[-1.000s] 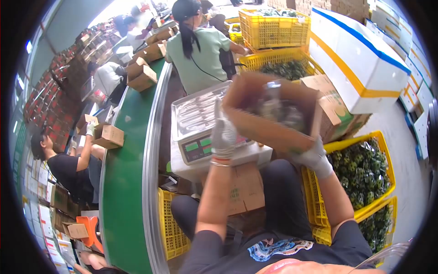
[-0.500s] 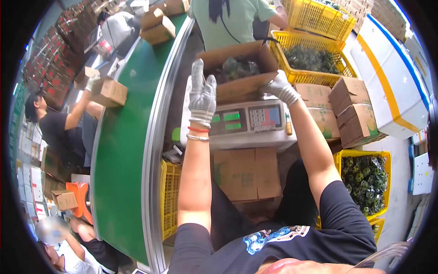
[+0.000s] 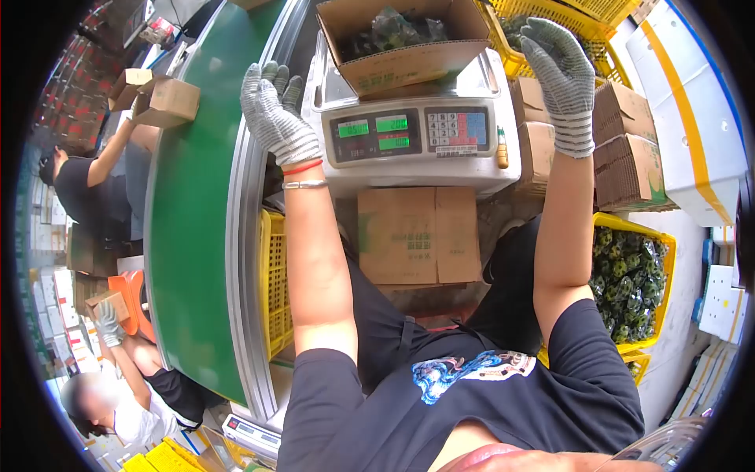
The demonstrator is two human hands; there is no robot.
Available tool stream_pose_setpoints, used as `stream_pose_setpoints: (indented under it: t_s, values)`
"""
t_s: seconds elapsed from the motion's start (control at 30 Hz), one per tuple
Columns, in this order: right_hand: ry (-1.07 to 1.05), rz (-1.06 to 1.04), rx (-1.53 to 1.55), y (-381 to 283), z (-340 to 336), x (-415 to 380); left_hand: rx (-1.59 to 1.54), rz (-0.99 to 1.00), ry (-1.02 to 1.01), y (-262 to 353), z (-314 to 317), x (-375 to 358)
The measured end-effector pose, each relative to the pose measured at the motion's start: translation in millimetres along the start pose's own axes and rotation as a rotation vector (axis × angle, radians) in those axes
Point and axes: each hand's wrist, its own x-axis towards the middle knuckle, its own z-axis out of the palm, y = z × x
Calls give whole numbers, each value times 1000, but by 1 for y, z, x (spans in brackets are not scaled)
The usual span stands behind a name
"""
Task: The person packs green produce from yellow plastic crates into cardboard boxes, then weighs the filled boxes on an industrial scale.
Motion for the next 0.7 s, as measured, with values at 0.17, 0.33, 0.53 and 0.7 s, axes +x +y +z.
stream_pose_setpoints:
  t_s: [0.17, 0.33, 0.53, 0.7]
  values:
    - [21, 47, 53, -26, 26, 3, 3, -18, -17, -5, 3, -2]
    - [-219, -59, -235, -66, 93, 35, 80, 97, -255, -14, 8, -2]
    - [-1138, 318, -649, 6, 160, 120, 328, 79, -469, -18, 35, -9]
    - [-1236, 492, -666, 9, 179, 147, 246, 15, -542, -36, 28, 8]
